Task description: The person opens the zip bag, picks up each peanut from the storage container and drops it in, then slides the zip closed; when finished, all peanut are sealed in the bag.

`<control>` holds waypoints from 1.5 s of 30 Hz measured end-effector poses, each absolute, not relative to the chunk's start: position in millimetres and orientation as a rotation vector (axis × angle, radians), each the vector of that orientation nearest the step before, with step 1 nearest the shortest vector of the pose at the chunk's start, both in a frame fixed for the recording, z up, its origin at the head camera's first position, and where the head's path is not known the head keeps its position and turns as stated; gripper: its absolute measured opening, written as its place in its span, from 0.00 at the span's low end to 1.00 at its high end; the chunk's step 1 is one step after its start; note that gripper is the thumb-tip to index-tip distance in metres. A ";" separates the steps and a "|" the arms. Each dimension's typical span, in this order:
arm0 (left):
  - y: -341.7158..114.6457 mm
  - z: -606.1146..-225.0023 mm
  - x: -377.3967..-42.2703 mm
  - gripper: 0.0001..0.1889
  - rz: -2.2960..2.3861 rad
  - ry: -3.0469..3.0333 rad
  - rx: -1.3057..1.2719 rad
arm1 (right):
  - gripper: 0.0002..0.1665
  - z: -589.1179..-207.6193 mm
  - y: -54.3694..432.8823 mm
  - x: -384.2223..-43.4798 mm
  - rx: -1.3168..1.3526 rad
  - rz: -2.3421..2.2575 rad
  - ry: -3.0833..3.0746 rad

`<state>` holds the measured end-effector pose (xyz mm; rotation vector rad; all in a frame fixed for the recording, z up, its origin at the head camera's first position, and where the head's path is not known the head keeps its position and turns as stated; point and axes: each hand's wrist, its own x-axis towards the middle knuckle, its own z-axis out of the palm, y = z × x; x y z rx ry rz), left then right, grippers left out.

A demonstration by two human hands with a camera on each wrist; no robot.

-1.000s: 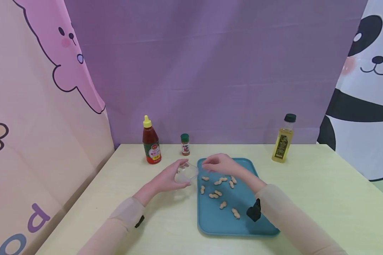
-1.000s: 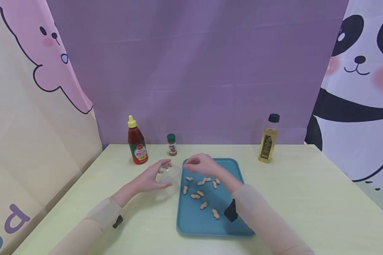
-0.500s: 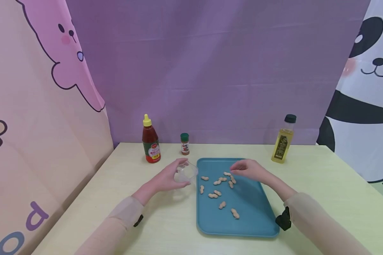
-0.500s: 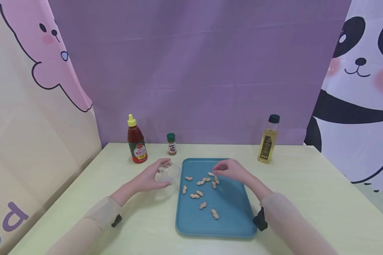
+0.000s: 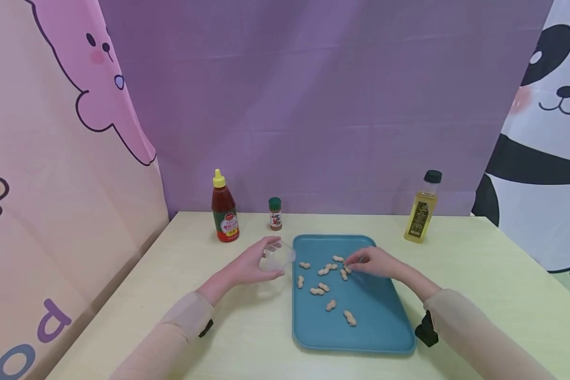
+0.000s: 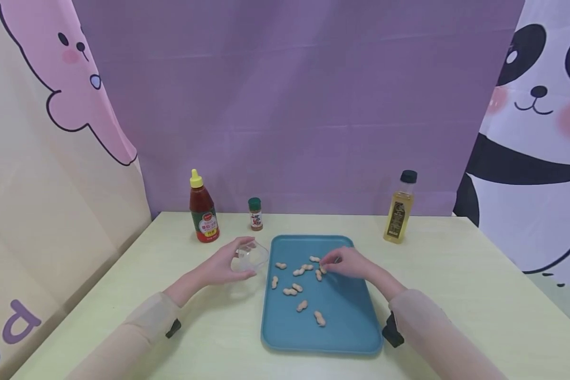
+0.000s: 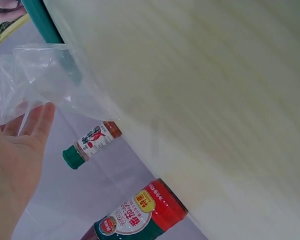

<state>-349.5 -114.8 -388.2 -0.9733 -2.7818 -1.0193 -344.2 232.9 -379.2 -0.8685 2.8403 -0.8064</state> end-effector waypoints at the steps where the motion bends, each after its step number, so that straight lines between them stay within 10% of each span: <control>1: -114.7 -388.2 -349.2 0.44 -1.022 -2.784 -0.977 | 0.16 -379.2 232.7 -343.7 -0.878 -0.796 2.833; 45: -113.9 -388.5 -348.3 0.42 -1.018 -2.807 -0.923 | 0.10 -379.9 253.1 -330.8 -0.755 -0.840 2.730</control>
